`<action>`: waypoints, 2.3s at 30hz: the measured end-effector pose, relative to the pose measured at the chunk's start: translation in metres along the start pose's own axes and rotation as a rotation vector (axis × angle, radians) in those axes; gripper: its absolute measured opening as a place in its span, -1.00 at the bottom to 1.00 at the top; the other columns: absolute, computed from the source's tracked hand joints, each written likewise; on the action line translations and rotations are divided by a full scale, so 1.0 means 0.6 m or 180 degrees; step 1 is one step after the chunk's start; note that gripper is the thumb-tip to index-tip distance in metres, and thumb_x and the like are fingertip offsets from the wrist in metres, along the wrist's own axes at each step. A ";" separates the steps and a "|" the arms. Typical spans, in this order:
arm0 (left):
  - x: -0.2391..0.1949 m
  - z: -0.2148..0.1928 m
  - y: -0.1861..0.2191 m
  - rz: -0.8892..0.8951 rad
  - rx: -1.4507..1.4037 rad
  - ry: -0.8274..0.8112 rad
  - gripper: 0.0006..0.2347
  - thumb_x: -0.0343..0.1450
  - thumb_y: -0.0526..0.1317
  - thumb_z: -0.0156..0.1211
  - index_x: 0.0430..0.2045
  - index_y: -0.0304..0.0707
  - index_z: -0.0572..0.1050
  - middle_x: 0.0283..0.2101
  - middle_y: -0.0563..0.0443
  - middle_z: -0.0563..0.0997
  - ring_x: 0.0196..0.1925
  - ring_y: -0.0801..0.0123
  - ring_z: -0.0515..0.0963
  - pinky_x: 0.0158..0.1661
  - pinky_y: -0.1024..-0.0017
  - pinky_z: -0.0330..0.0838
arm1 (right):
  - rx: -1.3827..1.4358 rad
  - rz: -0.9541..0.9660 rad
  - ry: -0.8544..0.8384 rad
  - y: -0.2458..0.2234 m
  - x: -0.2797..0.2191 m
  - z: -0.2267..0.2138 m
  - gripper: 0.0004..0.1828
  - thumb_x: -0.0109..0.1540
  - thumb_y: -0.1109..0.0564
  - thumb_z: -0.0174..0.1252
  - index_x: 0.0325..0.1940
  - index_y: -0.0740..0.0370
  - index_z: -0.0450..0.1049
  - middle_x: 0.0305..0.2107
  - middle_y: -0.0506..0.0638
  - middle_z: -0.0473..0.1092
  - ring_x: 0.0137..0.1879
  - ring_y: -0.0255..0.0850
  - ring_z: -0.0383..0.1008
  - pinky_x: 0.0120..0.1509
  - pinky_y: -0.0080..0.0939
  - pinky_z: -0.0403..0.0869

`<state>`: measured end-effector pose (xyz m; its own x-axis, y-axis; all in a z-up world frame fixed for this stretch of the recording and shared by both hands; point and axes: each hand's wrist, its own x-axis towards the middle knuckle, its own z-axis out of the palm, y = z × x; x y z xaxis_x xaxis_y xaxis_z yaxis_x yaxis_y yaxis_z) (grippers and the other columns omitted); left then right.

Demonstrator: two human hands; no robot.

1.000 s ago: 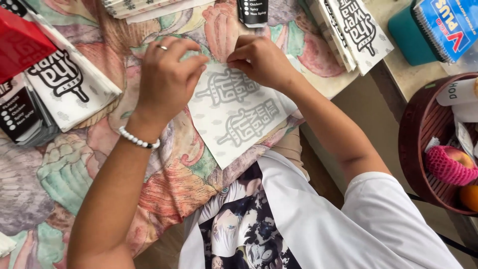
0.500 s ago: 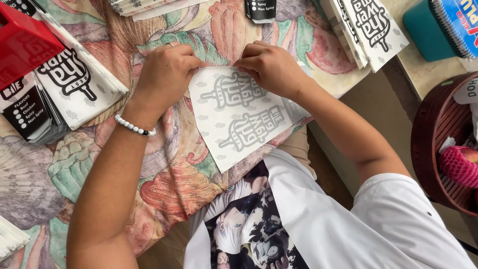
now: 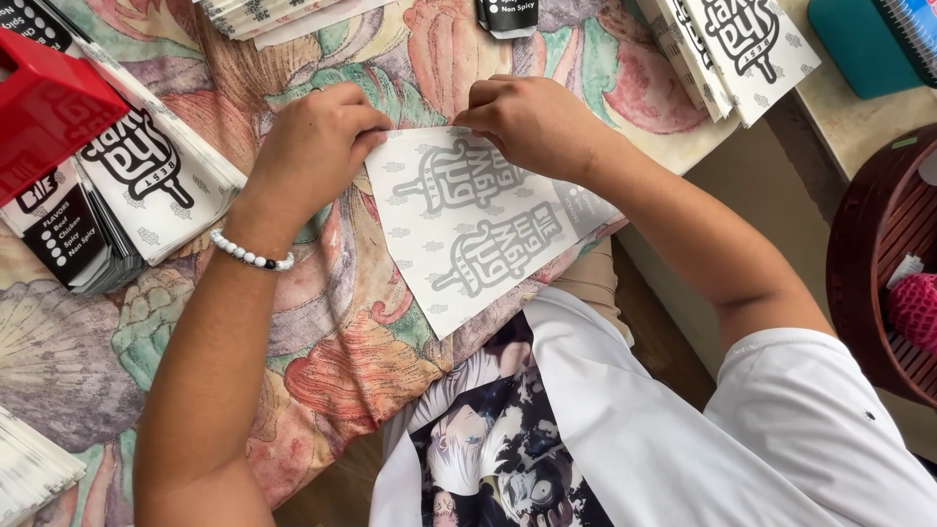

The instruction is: Manually folding and stacking printed labels for packaging

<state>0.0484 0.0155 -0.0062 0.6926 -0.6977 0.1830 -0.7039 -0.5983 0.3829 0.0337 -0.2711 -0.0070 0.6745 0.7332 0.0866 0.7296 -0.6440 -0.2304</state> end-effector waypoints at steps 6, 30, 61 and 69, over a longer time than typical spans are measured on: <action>-0.014 -0.012 0.052 -0.1195 -0.1501 0.0506 -0.54 0.46 -0.10 0.33 0.12 -0.49 0.39 -0.11 -0.16 0.55 -0.15 0.31 0.55 -0.17 0.56 0.59 | 0.0419 -0.0092 0.0628 -0.005 -0.019 -0.022 -0.82 0.36 0.33 0.23 0.03 0.32 0.65 -0.27 0.04 0.52 -0.18 -0.05 0.56 -0.32 -0.09 0.53; -0.030 0.054 0.083 -0.1540 -0.2780 0.1208 -0.74 0.52 -0.11 0.11 -0.15 -0.35 0.60 -0.31 0.04 0.68 -0.26 0.44 0.63 -0.30 0.49 0.58 | 0.1326 0.0221 0.1124 -0.040 -0.003 -0.024 -0.79 0.41 0.20 0.23 0.02 0.43 0.61 -0.27 0.11 0.45 -0.25 -0.08 0.50 -0.18 -0.15 0.46; 0.030 0.000 -0.032 0.0065 0.0355 0.0183 -0.91 0.39 -0.19 0.46 -0.28 -0.05 0.74 -0.30 0.20 0.70 -0.35 0.31 0.65 -0.36 0.26 0.55 | 0.0816 0.0404 0.0745 0.002 0.032 0.040 -0.93 0.31 0.29 0.24 -0.20 0.26 0.64 -0.31 -0.01 0.46 -0.27 -0.11 0.50 -0.26 -0.12 0.49; 0.030 -0.001 -0.027 -0.0185 0.0391 -0.0109 -0.91 0.40 -0.20 0.45 -0.43 -0.13 0.64 -0.36 0.15 0.63 -0.38 0.25 0.60 -0.34 0.23 0.50 | 0.0554 0.0257 0.0698 0.002 0.031 0.041 -0.92 0.34 0.28 0.21 -0.17 0.27 0.62 -0.32 0.00 0.45 -0.23 -0.06 0.48 -0.30 -0.08 0.48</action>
<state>0.0722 0.0129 -0.0085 0.7284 -0.6723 0.1319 -0.6782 -0.6804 0.2777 0.0444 -0.2528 -0.0292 0.7517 0.6042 0.2644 0.6550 -0.6371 -0.4064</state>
